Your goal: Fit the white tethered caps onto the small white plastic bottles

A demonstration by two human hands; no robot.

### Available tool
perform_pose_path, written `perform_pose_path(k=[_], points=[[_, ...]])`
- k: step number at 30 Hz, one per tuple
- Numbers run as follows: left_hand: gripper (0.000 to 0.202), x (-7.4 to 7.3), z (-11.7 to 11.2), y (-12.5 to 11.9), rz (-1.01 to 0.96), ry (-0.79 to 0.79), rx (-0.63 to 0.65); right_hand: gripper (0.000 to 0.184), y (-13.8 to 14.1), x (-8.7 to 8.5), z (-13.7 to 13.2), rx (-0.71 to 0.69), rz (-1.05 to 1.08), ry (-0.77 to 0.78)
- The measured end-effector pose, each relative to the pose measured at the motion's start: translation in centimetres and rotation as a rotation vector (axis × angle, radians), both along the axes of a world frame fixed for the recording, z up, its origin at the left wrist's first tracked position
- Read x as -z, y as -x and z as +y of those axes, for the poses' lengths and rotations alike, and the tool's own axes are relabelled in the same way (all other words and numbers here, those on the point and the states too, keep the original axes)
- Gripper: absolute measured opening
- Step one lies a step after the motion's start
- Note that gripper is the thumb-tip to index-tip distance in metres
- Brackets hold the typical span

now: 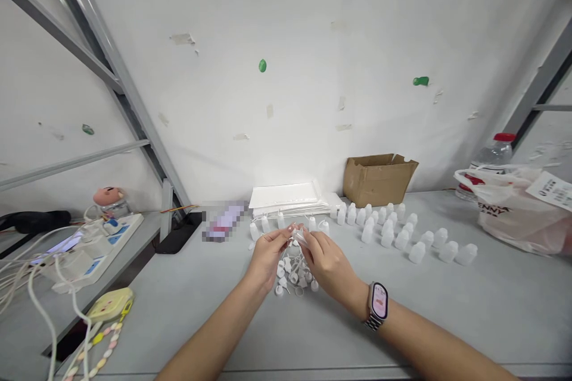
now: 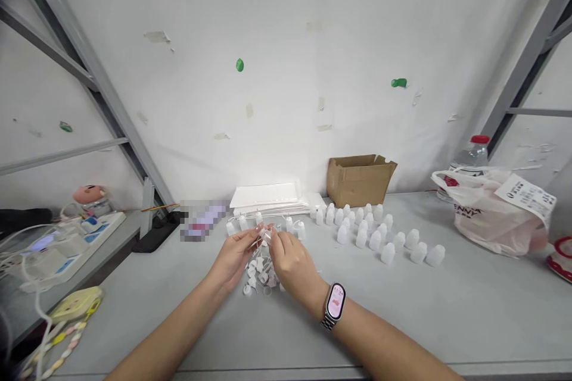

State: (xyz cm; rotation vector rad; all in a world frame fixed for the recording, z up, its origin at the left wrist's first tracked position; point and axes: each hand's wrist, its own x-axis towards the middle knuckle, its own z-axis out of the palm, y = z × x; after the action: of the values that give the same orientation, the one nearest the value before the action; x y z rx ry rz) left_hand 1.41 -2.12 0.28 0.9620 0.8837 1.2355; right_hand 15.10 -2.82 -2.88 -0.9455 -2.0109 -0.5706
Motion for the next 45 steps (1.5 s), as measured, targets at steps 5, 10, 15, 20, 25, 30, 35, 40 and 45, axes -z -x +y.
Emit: perform_pose_path(k=[5, 10, 15, 20, 25, 30, 35, 40, 45], points=[[0.030, 0.5, -0.2, -0.7, -0.024, -0.047, -0.007, 0.022, 0.1, 0.1, -0.1, -0.017, 0.059, 0.023], [0.030, 0.6, -0.2, -0.7, 0.016, -0.059, -0.011, 0.015, 0.3, -0.3, -0.4, -0.134, 0.341, 0.325], [0.029, 0.2, -0.2, -0.5, 0.019, -0.090, 0.027, 0.021, -0.1, -2.1, -0.4, -0.386, 0.830, 1.036], [0.027, -0.5, -0.5, -0.4, 0.014, -0.122, 0.126, 0.032, -1.0, -3.1, 0.2, -0.904, 1.001, 1.522], [0.026, -0.3, -0.2, 0.0, -0.015, -0.078, 0.017, 0.030, -0.2, -2.8, 0.0, -0.664, 1.050, 1.397], [0.025, 0.1, 0.2, 0.1, -0.093, -0.027, 0.062, 0.031, 0.3, -2.1, -0.4, -0.475, 0.998, 1.175], [0.023, 0.0, -0.1, 0.0, -0.083, -0.074, 0.144, 0.029, -0.1, -2.4, -0.6, -0.569, 1.065, 1.230], [0.026, -0.3, -0.4, 0.0, -0.064, -0.135, 0.216, 0.030, -1.1, -3.0, 0.0, -1.013, 1.168, 1.548], [0.032, -0.5, -0.2, 0.3, -0.051, -0.092, 0.258, 0.024, -1.3, -3.1, -0.1, -1.163, 1.155, 1.733]])
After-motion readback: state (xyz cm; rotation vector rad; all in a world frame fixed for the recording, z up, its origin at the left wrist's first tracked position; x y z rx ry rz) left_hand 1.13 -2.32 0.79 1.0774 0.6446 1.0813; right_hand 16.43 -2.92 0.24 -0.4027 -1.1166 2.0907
